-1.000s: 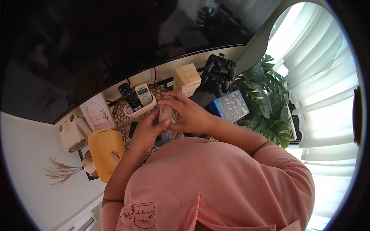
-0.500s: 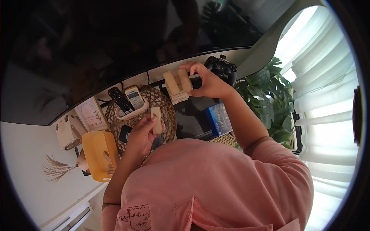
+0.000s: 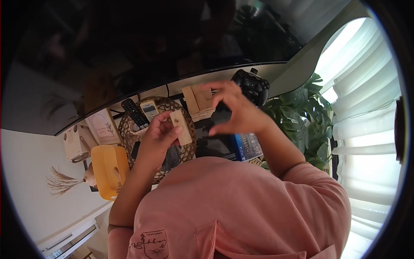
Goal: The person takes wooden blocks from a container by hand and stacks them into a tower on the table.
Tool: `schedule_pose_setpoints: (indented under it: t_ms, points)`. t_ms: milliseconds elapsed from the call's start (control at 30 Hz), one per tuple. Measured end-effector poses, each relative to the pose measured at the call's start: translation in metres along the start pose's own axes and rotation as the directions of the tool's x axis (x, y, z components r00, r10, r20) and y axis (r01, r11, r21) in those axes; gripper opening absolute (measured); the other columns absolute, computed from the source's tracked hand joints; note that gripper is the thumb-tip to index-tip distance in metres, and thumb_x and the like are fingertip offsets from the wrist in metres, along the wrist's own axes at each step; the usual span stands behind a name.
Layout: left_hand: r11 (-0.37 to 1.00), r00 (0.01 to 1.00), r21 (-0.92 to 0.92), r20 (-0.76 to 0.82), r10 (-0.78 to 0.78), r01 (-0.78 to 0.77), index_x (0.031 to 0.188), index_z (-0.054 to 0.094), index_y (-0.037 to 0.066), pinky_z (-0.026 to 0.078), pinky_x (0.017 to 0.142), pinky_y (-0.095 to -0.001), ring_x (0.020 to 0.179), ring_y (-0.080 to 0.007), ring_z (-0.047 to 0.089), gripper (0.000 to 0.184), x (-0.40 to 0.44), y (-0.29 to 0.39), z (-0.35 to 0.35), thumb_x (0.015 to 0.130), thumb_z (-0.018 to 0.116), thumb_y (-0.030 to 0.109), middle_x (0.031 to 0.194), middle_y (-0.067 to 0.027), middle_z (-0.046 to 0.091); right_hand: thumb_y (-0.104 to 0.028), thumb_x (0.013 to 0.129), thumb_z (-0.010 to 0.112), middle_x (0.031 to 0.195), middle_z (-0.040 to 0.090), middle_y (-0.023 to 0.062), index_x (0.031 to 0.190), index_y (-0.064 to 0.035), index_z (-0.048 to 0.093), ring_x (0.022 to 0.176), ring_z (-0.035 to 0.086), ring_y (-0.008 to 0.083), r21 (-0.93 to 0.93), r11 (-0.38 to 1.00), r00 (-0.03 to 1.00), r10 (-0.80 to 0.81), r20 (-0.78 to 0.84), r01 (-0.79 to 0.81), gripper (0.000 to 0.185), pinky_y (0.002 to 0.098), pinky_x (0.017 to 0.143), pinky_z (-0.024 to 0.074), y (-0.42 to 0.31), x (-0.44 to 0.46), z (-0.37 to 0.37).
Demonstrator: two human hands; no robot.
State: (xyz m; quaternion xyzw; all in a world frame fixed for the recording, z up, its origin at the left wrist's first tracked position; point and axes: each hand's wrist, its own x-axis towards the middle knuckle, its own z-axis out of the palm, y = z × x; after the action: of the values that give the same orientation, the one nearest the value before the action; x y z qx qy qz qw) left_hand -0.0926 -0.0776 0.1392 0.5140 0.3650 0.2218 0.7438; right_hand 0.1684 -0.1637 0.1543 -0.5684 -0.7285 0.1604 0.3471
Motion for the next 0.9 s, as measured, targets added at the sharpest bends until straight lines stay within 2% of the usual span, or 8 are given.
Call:
schedule_pose_setpoints:
  t_ms: [67,333,400,433,500,600,733,900]
  points:
    - [0.999,0.999,0.029,0.025,0.023,-0.023,0.138,0.041,0.001,0.053,0.080,-0.0293,0.097,-0.0137,0.061,0.054,0.005,0.007,0.013,0.094,0.069,0.017,0.109,-0.0076,0.062,-0.016,0.059,0.094,0.150,0.039,0.0177,0.101,-0.0139,0.052,0.134,0.042,0.0389,0.191,0.965,0.984,-0.179,-0.015,0.178,0.060,0.0462,0.108,0.0377,-0.014,-0.004,0.013]
    - [0.992,0.985,0.063,0.141,0.101,-0.111,0.137,0.040,-0.001,0.054,0.078,-0.0292,0.096,-0.0146,0.061,0.053,0.024,0.001,0.039,0.094,0.068,0.014,0.109,-0.0091,0.060,-0.011,0.062,0.092,0.142,0.046,0.0179,0.096,-0.0116,0.050,0.128,0.050,0.0358,0.345,0.925,0.980,-0.106,-0.169,0.159,0.054,0.0409,0.103,0.0442,0.005,-0.009,0.030]
    - [0.819,0.932,0.451,0.095,0.350,-0.354,0.143,0.038,0.002,0.048,0.097,-0.0340,0.114,-0.0204,0.056,0.055,0.031,-0.004,0.032,0.098,0.064,0.019,0.128,-0.0128,0.055,-0.009,0.063,0.091,0.141,0.047,0.0173,0.096,-0.0112,0.050,0.130,0.049,0.0349,0.359,0.925,0.983,-0.065,-0.170,0.123,0.052,0.0411,0.105,0.0425,0.025,-0.010,0.026]
    - [0.818,0.931,0.452,0.100,0.350,-0.356,0.143,0.038,0.002,0.048,0.097,-0.0340,0.114,-0.0204,0.056,0.055,0.035,-0.008,0.027,0.098,0.064,0.019,0.128,-0.0128,0.055,-0.008,0.063,0.091,0.142,0.047,0.0166,0.096,-0.0120,0.048,0.132,0.047,0.0328,0.355,0.931,0.984,-0.026,-0.178,0.089,0.054,0.0411,0.108,0.0388,0.041,-0.010,0.026]
    - [0.298,0.770,0.841,0.199,0.606,-0.452,0.144,0.037,-0.004,0.043,0.103,-0.0440,0.124,-0.0347,0.049,0.061,0.045,-0.016,0.016,0.095,0.064,0.021,0.136,-0.0212,0.051,-0.005,0.063,0.090,0.142,0.048,0.0149,0.096,-0.0129,0.046,0.135,0.044,0.0295,0.357,0.934,0.983,0.050,-0.176,0.016,0.056,0.0421,0.112,0.0335,0.060,-0.009,0.023]
    - [0.204,0.753,0.831,0.330,0.570,-0.518,0.149,0.030,-0.004,0.031,0.112,-0.0492,0.134,-0.0432,0.037,0.072,0.052,-0.029,0.014,0.094,0.064,0.025,0.145,-0.0242,0.042,-0.006,0.064,0.090,0.144,0.049,0.0141,0.096,-0.0131,0.046,0.135,0.044,0.0288,0.387,0.920,0.988,0.114,-0.101,-0.067,0.056,0.0432,0.113,0.0330,0.071,-0.004,0.022]
    - [0.170,0.748,0.847,0.328,0.577,-0.503,0.151,0.026,-0.004,0.031,0.112,-0.0496,0.136,-0.0440,0.034,0.081,0.055,-0.036,0.017,0.090,0.069,0.026,0.148,-0.0237,0.039,-0.007,0.063,0.090,0.144,0.050,0.0131,0.096,-0.0134,0.045,0.136,0.044,0.0283,0.396,0.912,0.990,0.134,-0.045,-0.105,0.056,0.0443,0.114,0.0324,0.073,0.001,0.023]
    - [0.308,0.770,0.816,0.238,0.591,-0.489,0.154,0.020,0.001,0.031,0.113,-0.0483,0.137,-0.0397,0.035,0.089,0.064,-0.039,0.020,0.087,0.074,0.024,0.146,-0.0217,0.043,-0.014,0.062,0.092,0.141,0.054,0.0103,0.095,-0.0119,0.046,0.131,0.049,0.0322,0.371,0.923,0.989,0.132,-0.064,-0.099,0.057,0.0436,0.110,0.0369,0.076,0.002,0.027]
